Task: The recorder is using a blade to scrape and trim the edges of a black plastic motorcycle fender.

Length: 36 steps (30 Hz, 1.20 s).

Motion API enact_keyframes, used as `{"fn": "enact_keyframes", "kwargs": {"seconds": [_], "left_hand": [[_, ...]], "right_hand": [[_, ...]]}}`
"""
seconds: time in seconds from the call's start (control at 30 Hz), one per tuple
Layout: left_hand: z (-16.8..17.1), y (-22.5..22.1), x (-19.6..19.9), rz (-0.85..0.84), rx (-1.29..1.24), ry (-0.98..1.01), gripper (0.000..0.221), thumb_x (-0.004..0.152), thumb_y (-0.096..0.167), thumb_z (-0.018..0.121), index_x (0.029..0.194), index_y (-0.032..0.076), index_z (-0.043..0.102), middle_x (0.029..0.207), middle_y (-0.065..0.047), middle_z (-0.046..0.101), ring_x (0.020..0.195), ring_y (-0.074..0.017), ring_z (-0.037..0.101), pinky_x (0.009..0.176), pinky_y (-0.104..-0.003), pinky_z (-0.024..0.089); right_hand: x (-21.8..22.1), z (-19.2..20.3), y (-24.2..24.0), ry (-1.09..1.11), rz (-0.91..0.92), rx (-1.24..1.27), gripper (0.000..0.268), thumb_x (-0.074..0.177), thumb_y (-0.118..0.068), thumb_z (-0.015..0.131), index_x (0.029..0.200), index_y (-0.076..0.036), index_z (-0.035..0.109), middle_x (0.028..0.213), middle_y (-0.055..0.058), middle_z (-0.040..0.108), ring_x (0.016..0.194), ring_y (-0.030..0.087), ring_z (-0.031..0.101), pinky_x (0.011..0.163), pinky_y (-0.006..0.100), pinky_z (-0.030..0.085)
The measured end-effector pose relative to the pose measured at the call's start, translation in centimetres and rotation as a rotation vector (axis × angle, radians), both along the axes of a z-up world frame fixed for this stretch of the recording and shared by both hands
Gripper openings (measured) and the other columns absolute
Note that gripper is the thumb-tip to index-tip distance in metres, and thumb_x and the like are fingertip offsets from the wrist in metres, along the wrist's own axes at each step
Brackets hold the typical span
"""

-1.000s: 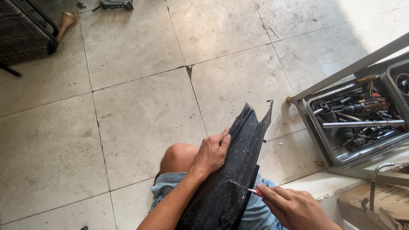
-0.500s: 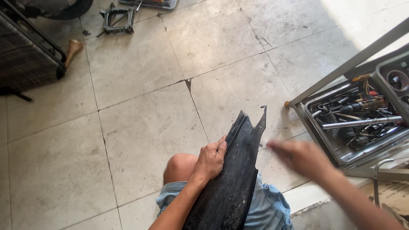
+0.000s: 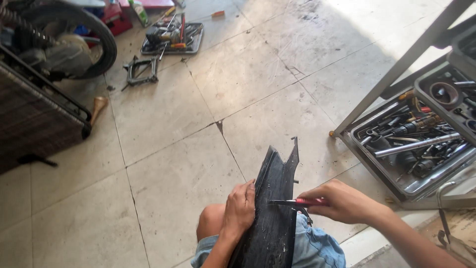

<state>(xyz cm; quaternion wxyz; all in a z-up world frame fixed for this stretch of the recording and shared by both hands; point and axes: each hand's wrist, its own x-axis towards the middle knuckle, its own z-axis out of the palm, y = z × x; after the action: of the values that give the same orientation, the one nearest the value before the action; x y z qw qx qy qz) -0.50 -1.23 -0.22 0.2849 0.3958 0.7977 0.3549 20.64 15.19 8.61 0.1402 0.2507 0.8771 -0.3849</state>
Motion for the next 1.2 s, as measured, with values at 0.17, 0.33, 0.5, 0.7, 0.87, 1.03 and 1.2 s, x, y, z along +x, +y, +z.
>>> {"fn": "enact_keyframes", "kwargs": {"seconds": [0.17,0.33,0.5,0.7,0.87,1.03,1.2], "left_hand": [[1.9,-2.7,2.6,-0.217,0.193,0.461,0.063,0.103,0.047,0.044,0.136,-0.006,0.056,0.134,-0.027,0.056,0.121,-0.041,0.056,0.098,-0.049,0.047],[-9.6,-7.8,6.8,-0.859,0.436,0.806,0.055,0.098,0.025,0.07,0.151,0.024,0.055,0.16,-0.02,0.043,0.151,-0.0434,0.026,0.112,-0.074,0.007],[3.3,-1.4,5.0,-1.081,0.019,0.487,0.068,0.085,0.046,0.063,0.142,0.009,0.054,0.158,-0.026,0.034,0.15,-0.0454,0.019,0.116,-0.067,0.006],[-3.8,6.0,-4.0,-0.401,-0.698,0.93,0.064,0.102,0.049,0.036,0.157,0.019,0.027,0.164,-0.02,0.022,0.149,-0.0468,0.02,0.119,-0.064,0.02],[0.5,2.9,-3.4,-0.246,-0.478,0.251,0.074,0.091,0.058,0.041,0.154,0.018,0.035,0.15,-0.007,0.05,0.129,-0.0304,0.057,0.105,-0.054,0.048],[-0.3,-0.2,-1.1,-0.306,-0.488,-0.112,0.1,0.082,0.072,0.047,0.16,0.015,0.02,0.143,-0.015,0.058,0.122,-0.0293,0.066,0.102,-0.049,0.057],[-2.5,-1.2,-1.0,-0.175,-0.532,-0.098,0.106,0.078,0.078,0.058,0.153,0.006,0.036,0.147,-0.023,0.048,0.133,-0.037,0.056,0.11,-0.052,0.045]], "right_hand": [[2.0,-5.9,2.9,0.096,-0.688,0.317,0.037,0.094,-0.03,0.062,0.129,-0.018,0.067,0.077,0.005,0.076,0.047,0.013,0.056,0.039,0.025,0.043],[2.8,-10.3,-0.2,0.436,-0.999,-0.253,0.043,0.087,-0.007,0.07,0.129,0.001,0.066,0.072,0.016,0.073,0.049,0.022,0.063,0.037,0.031,0.048],[3.3,-12.2,-4.1,0.562,-1.158,-0.424,0.046,0.083,-0.009,0.074,0.127,0.001,0.069,0.075,0.018,0.075,0.047,0.02,0.062,0.034,0.028,0.042],[5.9,-12.9,-6.4,0.447,-1.292,-0.463,0.048,0.088,-0.01,0.068,0.135,0.002,0.065,0.078,0.022,0.074,0.052,0.025,0.065,0.042,0.034,0.045],[7.9,-12.6,-7.4,0.315,-1.298,-0.428,0.063,0.087,-0.007,0.067,0.149,-0.006,0.052,0.088,0.023,0.076,0.064,0.028,0.072,0.056,0.036,0.056],[7.9,-12.5,-8.8,0.317,-1.257,-0.493,0.068,0.088,-0.001,0.062,0.154,-0.005,0.042,0.106,0.025,0.079,0.068,0.028,0.075,0.055,0.034,0.059],[6.7,-11.2,-10.0,0.397,-1.261,-0.54,0.069,0.088,0.002,0.062,0.154,-0.007,0.043,0.094,0.026,0.077,0.065,0.03,0.072,0.053,0.037,0.06]]}}
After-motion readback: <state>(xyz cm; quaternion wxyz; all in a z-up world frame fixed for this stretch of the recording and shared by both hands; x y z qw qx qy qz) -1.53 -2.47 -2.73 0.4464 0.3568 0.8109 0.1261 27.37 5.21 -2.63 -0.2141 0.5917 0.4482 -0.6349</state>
